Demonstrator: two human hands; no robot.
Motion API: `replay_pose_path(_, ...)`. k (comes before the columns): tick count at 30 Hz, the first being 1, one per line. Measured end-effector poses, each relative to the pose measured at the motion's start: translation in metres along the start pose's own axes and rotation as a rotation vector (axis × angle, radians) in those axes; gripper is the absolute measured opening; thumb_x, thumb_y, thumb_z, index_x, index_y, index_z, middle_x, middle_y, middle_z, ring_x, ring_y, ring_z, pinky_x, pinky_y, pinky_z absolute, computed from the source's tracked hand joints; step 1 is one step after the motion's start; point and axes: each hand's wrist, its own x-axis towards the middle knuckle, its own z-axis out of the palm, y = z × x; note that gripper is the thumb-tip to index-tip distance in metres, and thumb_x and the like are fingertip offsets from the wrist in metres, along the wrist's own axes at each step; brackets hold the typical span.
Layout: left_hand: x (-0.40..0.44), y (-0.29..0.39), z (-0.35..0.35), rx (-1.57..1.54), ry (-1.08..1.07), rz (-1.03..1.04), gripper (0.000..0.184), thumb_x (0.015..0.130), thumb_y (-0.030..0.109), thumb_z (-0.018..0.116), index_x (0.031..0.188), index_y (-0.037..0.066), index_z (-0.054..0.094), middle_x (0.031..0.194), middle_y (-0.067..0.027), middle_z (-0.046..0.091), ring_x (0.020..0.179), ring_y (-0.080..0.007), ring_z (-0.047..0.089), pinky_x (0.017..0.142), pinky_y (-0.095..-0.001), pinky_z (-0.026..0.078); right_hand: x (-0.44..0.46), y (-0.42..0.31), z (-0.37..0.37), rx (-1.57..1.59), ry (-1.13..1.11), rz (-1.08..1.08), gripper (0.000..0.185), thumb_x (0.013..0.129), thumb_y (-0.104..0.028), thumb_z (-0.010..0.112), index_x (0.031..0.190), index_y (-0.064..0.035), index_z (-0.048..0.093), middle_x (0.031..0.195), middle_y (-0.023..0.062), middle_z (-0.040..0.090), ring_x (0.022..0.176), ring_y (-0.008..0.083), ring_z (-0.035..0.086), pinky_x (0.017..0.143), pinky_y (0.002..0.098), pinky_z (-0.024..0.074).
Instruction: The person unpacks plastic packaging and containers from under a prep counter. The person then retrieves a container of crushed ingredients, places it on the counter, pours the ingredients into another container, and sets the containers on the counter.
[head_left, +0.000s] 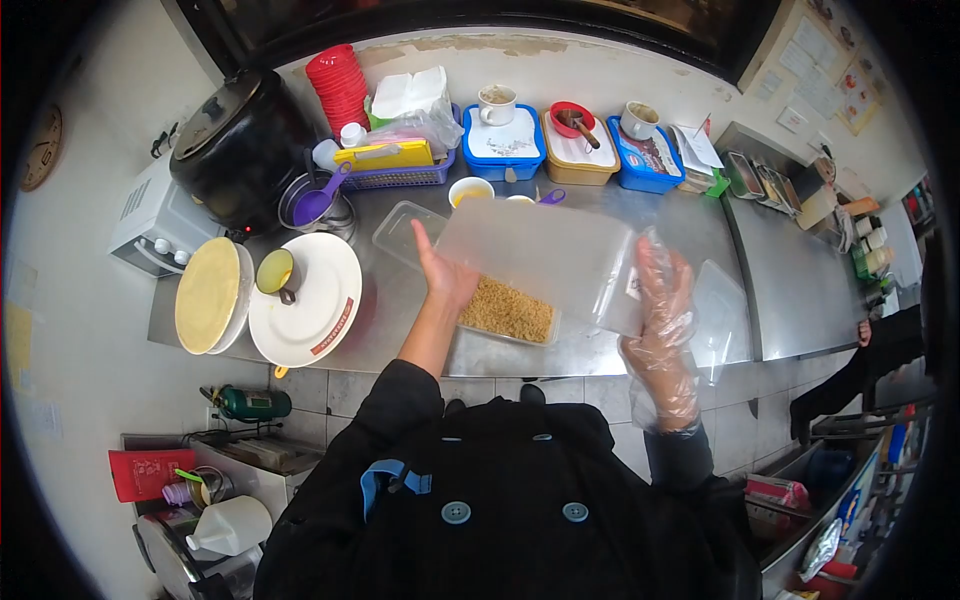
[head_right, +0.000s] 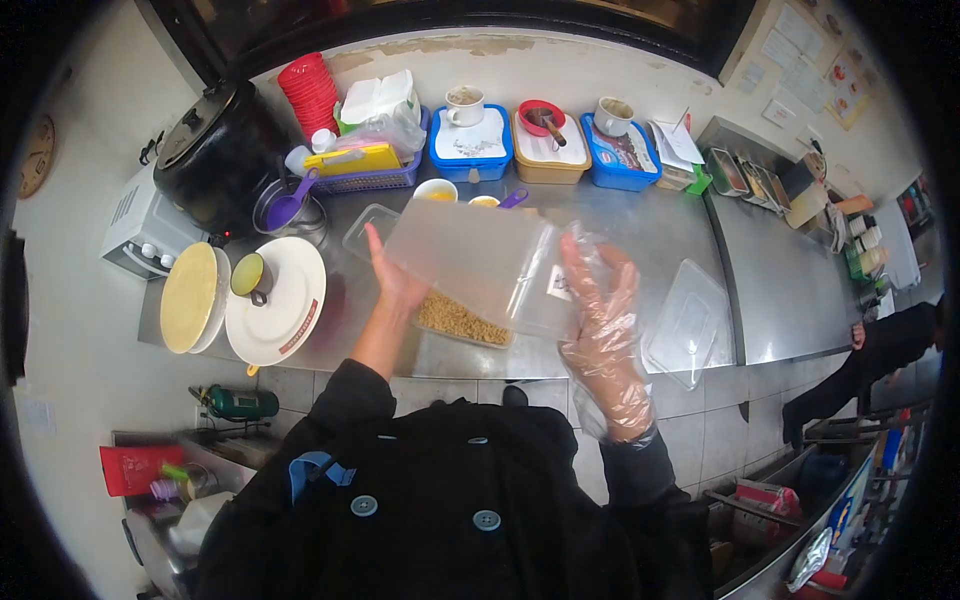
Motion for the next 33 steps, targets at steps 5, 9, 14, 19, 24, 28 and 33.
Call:
replay_pose_path(5, 0.009, 0.008, -0.015, 0.396, 0.085, 0.068, 0.085, 0.083, 0.069, 0.032, 0.134, 0.001, 0.034, 0.135, -0.0162, 0.039, 0.124, -0.0239, 0.036, 0.104, -0.0363, 0.025, -0.014, 0.047, 0.012, 0.167, 0.088, 0.199, 0.076, 0.068, 0.007, 0.048, 0.139, -0.0152, 0.031, 0.114, 0.0176, 0.046, 0.107, 0.0336, 0.047, 0.088, 0.0393, 0.0422)
replay_pose_path(9, 0.001, 0.029, -0.076, 1.655, 0.223, 0.166, 0.05, 0.086, 0.044, 0.053, 0.115, 0.004, 0.055, 0.108, -0.018, 0.058, 0.099, -0.023, 0.055, 0.084, -0.0353, 0.042, -0.058, 0.12, 0.02, 0.819, 0.235, 0.899, 0.062, 0.085, -0.021, 0.052, 0.14, -0.01, 0.026, 0.113, 0.0084, 0.051, 0.102, 0.0225, 0.053, 0.07, 0.032, 0.0538)
replay_pose_path(14, -0.02, 0.002, -0.098, 1.68, 0.189, -0.241, 0.025, 0.084, 0.027, 0.06, 0.092, 0.003, 0.057, 0.072, -0.0105, 0.059, 0.069, -0.0189, 0.059, 0.058, -0.0331, 0.046, -0.122, 0.203, 0.056, 0.818, 0.205, 1.258, 0.062, 0.085, -0.032, 0.055, 0.137, -0.0056, 0.031, 0.109, 0.0113, 0.052, 0.099, 0.0246, 0.053, 0.08, 0.0404, 0.0496)
replay_pose_path(19, -0.042, 0.003, -0.076, 1.647, 0.142, -0.191, 0.02, 0.085, 0.02, 0.06, 0.081, 0.002, 0.051, 0.068, -0.0062, 0.056, 0.063, -0.0137, 0.057, 0.048, -0.029, 0.046, -0.098, 0.178, 0.071, -0.245, 0.252, 0.805, 0.046, 0.084, -0.027, 0.059, 0.12, -0.0019, 0.047, 0.105, 0.0158, 0.057, 0.094, 0.029, 0.056, 0.083, 0.0403, 0.0444)
replay_pose_path(24, -0.052, 0.012, -0.1, 1.279, 0.275, -0.27, 0.016, 0.083, 0.014, 0.061, 0.082, 0.003, 0.051, 0.084, -0.0057, 0.056, 0.068, -0.014, 0.056, 0.05, -0.0298, 0.055, -0.09, 0.078, 0.135, 0.276, -0.253, 0.47, 0.024, 0.082, -0.019, 0.059, 0.099, -0.002, 0.06, 0.084, 0.0194, 0.063, 0.078, 0.0329, 0.061, 0.071, 0.0413, 0.0474)
replay_pose_path(28, -0.052, -0.004, -0.078, 1.296, 0.199, -0.234, 0.015, 0.082, 0.012, 0.062, 0.083, 0.002, 0.051, 0.085, -0.006, 0.055, 0.068, -0.0128, 0.056, 0.052, -0.0305, 0.056, -0.084, 0.08, 0.147, 0.212, -0.223, 0.603, 0.017, 0.081, -0.016, 0.061, 0.092, -0.0024, 0.063, 0.08, 0.0166, 0.063, 0.072, 0.0239, 0.062, 0.063, 0.0341, 0.0489)
replay_pose_path(33, -0.05, -0.003, -0.085, 1.234, 0.222, -0.267, 0.012, 0.083, 0.01, 0.061, 0.085, 0.001, 0.053, 0.085, -0.0061, 0.054, 0.071, -0.0133, 0.056, 0.054, -0.0311, 0.057, -0.06, 0.056, 0.144, 0.283, -0.281, 0.339, 0.014, 0.078, -0.012, 0.064, 0.09, -0.0053, 0.063, 0.085, 0.014, 0.059, 0.068, 0.028, 0.06, 0.062, 0.0361, 0.0487)
